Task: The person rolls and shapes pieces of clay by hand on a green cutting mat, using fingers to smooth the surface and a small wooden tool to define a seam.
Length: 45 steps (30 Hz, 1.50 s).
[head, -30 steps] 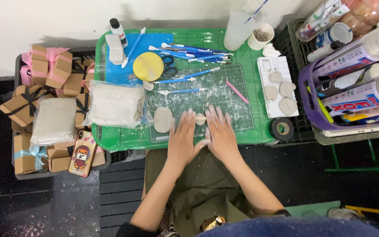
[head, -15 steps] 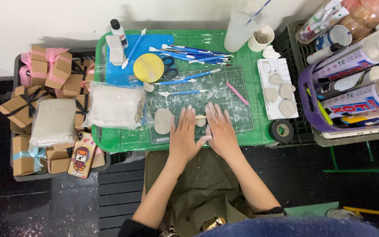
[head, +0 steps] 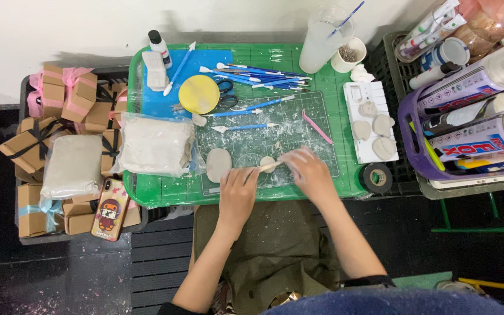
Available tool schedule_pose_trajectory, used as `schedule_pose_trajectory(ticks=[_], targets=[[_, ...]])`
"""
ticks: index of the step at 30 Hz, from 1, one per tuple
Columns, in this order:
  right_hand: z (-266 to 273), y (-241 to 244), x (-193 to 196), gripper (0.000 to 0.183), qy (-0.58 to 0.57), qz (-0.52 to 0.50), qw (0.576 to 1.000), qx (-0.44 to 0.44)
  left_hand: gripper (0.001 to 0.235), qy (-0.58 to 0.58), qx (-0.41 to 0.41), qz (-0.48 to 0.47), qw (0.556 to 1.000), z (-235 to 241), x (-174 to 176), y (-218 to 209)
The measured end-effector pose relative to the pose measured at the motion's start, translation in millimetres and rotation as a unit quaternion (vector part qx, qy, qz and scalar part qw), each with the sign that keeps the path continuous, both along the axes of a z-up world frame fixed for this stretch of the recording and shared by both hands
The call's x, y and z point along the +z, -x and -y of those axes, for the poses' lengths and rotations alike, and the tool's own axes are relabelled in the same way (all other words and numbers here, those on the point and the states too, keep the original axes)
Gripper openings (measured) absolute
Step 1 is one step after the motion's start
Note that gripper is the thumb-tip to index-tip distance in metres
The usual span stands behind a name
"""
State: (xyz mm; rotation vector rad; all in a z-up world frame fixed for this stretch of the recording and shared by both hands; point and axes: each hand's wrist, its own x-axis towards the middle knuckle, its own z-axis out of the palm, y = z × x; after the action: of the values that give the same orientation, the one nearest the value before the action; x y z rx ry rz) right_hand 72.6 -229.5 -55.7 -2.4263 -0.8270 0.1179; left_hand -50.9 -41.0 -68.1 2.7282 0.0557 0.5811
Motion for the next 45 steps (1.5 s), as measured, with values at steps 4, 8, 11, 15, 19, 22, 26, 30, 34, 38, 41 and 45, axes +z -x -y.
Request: schedule_pose_trajectory(ticks=[4,8,11,15,19,22,26,30,34,38,41,45], targets=[[-10,-28,11,0.025,-0.026,0.076,0.990,0.117,0.021,0.101,-0.015,0.104,0.989,3,8,1],[-28,-45,15,0.019,-0.031,0.028,0.983,0.180,0.023,0.171,-0.060,0.098,0.979,9,7,8],[-35,-43,11,0.028,-0.034,0.031,0.976,0.211,0.028,0.197,-0.069,0.104,0.972,13,0,9],[-39,-34,11,0.040,-0.044,-0.020,0.977,0.207,0.027,0.193,-0.064,0.102,0.974,19,-6,9],[-39,-28,15,0.045,-0.044,-0.048,0.977,0.202,0.033,-0.008,-0.088,0.113,0.990,16,-11,12],[-36,-32,15,0.055,-0.028,-0.073,0.981,0.176,0.038,-0.023,-0.118,0.081,0.989,11,-16,12],[-38,-32,7,0.052,-0.033,-0.027,0.986,0.160,0.035,0.068,-0.117,0.057,0.989,11,-17,11],[-43,-26,0,0.053,-0.038,-0.038,0.985,0.165,0.036,0.030,-0.121,0.046,0.991,5,-15,15],[-50,-20,-3,0.051,-0.003,0.009,0.989,0.147,0.042,-0.020,-0.106,0.087,0.990,-7,-13,21],[-52,-14,4,0.052,-0.011,0.069,0.987,0.146,0.039,0.016,-0.055,0.119,0.991,-21,-16,32],[-47,-16,16,0.058,0.059,-0.008,0.991,0.121,0.034,0.006,-0.025,0.136,0.990,-31,-18,36],[-50,-14,18,0.065,0.018,-0.065,0.991,0.119,0.033,0.005,0.003,0.141,0.990,-46,-16,36]])
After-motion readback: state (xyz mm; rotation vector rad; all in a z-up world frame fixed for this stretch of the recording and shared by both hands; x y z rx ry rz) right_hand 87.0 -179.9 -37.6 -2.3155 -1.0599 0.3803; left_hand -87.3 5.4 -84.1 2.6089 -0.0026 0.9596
